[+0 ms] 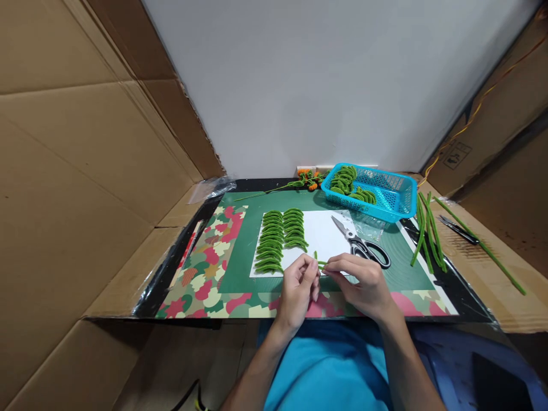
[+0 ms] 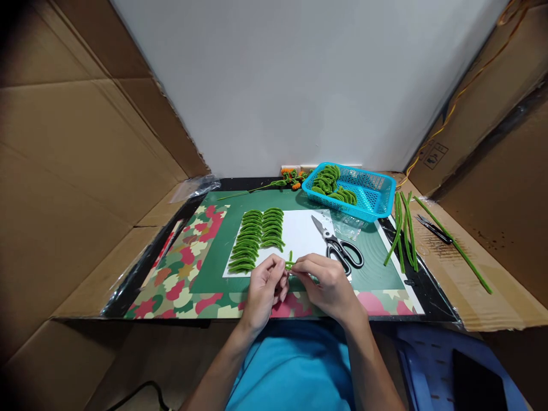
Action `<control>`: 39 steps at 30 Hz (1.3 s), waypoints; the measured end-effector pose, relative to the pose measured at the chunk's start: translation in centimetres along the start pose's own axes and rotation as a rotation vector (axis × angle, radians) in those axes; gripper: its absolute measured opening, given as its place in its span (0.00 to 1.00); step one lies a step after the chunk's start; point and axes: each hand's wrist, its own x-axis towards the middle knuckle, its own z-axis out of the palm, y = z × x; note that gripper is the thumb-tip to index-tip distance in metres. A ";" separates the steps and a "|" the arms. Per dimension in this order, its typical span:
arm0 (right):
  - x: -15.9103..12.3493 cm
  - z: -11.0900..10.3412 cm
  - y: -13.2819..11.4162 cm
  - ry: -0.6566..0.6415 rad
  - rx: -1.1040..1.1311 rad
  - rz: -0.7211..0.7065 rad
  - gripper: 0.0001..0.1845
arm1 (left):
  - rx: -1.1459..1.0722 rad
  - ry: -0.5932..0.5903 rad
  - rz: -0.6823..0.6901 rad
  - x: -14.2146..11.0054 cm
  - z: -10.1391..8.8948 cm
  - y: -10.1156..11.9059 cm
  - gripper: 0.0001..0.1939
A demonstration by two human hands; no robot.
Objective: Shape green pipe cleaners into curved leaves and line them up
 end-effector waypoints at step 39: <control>-0.3 -0.2 -0.3 -0.069 0.009 -0.009 0.12 | -0.003 0.051 0.056 0.2 0.1 -0.3 0.21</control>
